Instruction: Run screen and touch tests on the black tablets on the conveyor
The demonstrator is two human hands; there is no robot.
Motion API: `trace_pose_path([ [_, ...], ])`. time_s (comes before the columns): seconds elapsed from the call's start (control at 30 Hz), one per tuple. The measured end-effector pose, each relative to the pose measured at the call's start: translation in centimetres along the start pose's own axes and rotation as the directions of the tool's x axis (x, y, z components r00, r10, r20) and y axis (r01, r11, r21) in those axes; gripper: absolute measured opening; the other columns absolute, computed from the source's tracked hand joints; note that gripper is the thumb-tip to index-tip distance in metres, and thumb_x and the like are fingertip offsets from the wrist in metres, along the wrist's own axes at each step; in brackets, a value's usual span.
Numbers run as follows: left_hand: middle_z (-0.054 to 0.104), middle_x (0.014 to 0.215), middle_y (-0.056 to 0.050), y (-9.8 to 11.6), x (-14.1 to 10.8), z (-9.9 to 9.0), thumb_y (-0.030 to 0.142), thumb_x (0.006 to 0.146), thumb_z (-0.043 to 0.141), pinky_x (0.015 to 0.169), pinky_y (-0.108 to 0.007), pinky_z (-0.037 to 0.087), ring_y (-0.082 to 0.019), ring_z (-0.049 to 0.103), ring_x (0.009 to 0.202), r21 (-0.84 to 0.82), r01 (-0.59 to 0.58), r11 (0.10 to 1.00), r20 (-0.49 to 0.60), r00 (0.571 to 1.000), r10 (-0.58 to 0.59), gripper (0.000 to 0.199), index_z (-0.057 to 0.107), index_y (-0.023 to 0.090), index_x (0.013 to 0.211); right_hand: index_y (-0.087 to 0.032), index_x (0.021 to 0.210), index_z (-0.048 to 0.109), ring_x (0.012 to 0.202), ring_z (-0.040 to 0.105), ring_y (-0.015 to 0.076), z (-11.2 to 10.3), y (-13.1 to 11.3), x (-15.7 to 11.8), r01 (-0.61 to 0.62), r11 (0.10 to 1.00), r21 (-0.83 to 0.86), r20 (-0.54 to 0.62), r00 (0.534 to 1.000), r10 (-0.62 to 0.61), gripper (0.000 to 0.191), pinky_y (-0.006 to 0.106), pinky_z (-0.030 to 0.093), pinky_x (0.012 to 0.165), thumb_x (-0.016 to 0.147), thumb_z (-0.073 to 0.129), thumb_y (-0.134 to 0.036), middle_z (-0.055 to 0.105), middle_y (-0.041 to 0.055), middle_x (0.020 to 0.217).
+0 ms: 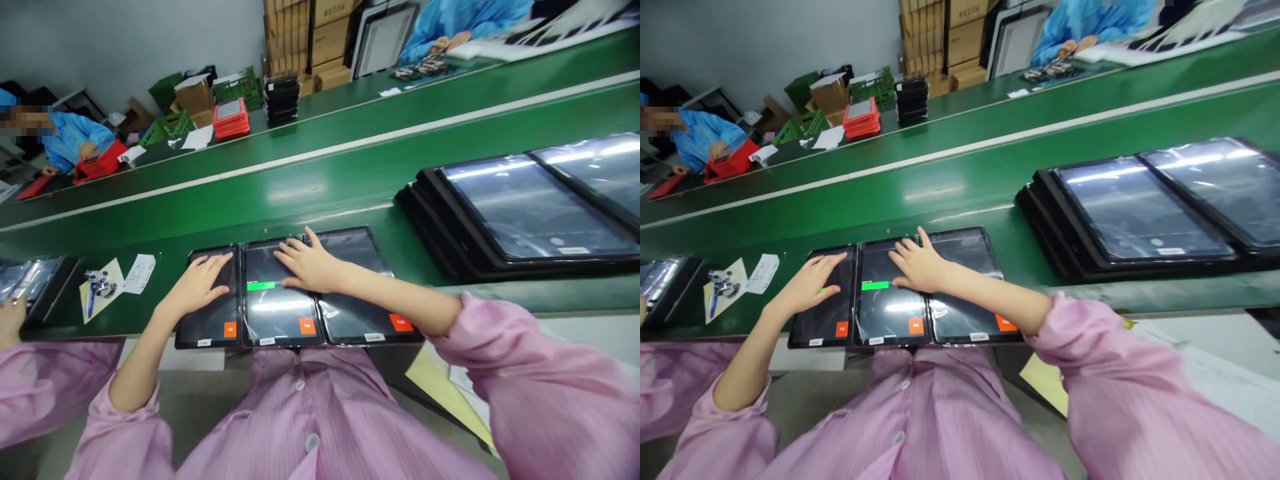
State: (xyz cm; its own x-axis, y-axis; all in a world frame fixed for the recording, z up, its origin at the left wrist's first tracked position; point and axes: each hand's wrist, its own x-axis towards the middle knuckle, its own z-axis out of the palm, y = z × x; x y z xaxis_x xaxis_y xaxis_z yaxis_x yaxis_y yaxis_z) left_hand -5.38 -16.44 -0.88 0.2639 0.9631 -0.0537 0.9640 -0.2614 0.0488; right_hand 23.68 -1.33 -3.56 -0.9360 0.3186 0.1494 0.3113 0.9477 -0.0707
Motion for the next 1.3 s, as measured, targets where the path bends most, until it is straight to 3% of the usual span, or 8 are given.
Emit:
trace_pose_path([
  [0.1,0.055,0.140,-0.019,-0.5,-0.3,0.3,0.048,0.101,0.046,0.113,-0.057,0.033,-0.033,0.054,0.130,0.086,0.006,0.996,-0.057,0.998,-0.001,0.061,0.035,0.019,0.154,-0.016,0.147,0.051,0.128,0.053,0.0368,-0.9,-0.4,-0.4,0.076,0.997,0.024,0.033,0.997,-0.077,0.064,0.073,0.020,0.114,0.098,0.050,-0.057,0.061,0.0204,0.139],
  [0.27,0.030,0.161,-0.024,-1.5,1.8,1.6,0.055,0.101,0.042,0.119,-0.067,0.017,-0.038,0.030,0.149,0.129,-0.061,0.990,-0.076,0.995,0.072,0.074,0.021,0.014,0.159,-0.014,0.150,0.048,0.141,0.040,0.0436,-1.3,0.1,0.7,-0.052,0.998,-0.019,0.034,0.998,0.053,0.064,0.076,0.013,0.113,0.098,0.053,-0.052,0.047,0.0230,0.153],
  [0.47,0.061,0.139,-0.013,-1.0,-1.3,1.1,0.048,0.101,0.046,0.114,-0.050,0.033,-0.029,0.058,0.126,0.123,-0.219,0.968,-0.070,0.971,0.228,0.057,0.042,0.021,0.151,-0.021,0.147,0.051,0.126,0.056,0.0348,-1.9,4.2,-4.7,0.041,0.996,0.080,0.041,0.998,-0.044,0.061,0.072,0.011,0.116,0.101,0.042,-0.059,0.065,0.0167,0.134],
  [0.57,0.068,0.126,-0.013,-1.4,-2.9,1.3,0.045,0.102,0.042,0.107,-0.054,0.036,-0.030,0.064,0.114,0.176,-0.122,0.977,-0.200,0.967,0.157,0.045,0.056,0.021,0.138,-0.018,0.150,0.048,0.137,0.044,0.0447,-2.2,7.1,-7.8,-0.157,0.988,0.003,0.011,0.988,0.157,0.064,0.081,0.010,0.109,0.100,0.041,-0.059,0.053,0.0201,0.149],
  [0.67,0.067,0.125,-0.015,-2.1,-3.2,1.8,0.043,0.104,0.036,0.107,-0.058,0.033,-0.032,0.064,0.112,0.179,0.021,0.984,-0.297,0.954,0.033,0.044,0.061,0.019,0.131,-0.018,0.145,0.052,0.131,0.051,0.0412,-2.4,8.7,-9.6,-0.168,0.986,0.016,0.079,0.983,0.166,0.063,0.080,0.012,0.110,0.100,0.039,-0.059,0.061,0.0198,0.141],
  [0.9,0.061,0.132,-0.016,-2.3,-1.3,2.4,0.041,0.103,0.030,0.113,-0.063,0.026,-0.033,0.056,0.125,0.045,0.240,0.970,-0.288,0.933,-0.217,0.046,0.061,0.020,0.130,-0.016,0.150,0.047,0.139,0.043,0.0453,-1.7,8.6,-10.4,-0.255,0.964,-0.070,0.049,0.965,0.259,0.068,0.081,0.015,0.108,0.099,0.037,-0.060,0.050,0.0218,0.151],
  [1.1,0.058,0.136,-0.016,-1.7,0.3,2.3,0.040,0.102,0.030,0.115,-0.063,0.024,-0.032,0.053,0.129,-0.004,0.255,0.967,-0.258,0.934,-0.247,0.047,0.061,0.023,0.132,-0.014,0.150,0.047,0.112,0.063,0.0344,-3.7,5.7,-8.3,-0.116,0.993,-0.006,0.088,0.989,0.116,0.069,0.072,0.018,0.113,0.101,0.035,-0.062,0.073,0.0191,0.113],
  [1.3,0.061,0.133,-0.012,-0.9,2.0,1.9,0.043,0.101,0.030,0.116,-0.066,0.019,-0.032,0.057,0.123,-0.028,0.260,0.965,-0.272,0.927,-0.257,0.043,0.066,0.025,0.117,-0.018,0.148,0.051,0.134,0.046,0.0411,-2.8,3.3,-1.6,-0.143,0.977,-0.155,0.070,0.985,0.155,0.063,0.074,0.021,0.111,0.100,0.047,-0.057,0.049,0.0256,0.148],
])
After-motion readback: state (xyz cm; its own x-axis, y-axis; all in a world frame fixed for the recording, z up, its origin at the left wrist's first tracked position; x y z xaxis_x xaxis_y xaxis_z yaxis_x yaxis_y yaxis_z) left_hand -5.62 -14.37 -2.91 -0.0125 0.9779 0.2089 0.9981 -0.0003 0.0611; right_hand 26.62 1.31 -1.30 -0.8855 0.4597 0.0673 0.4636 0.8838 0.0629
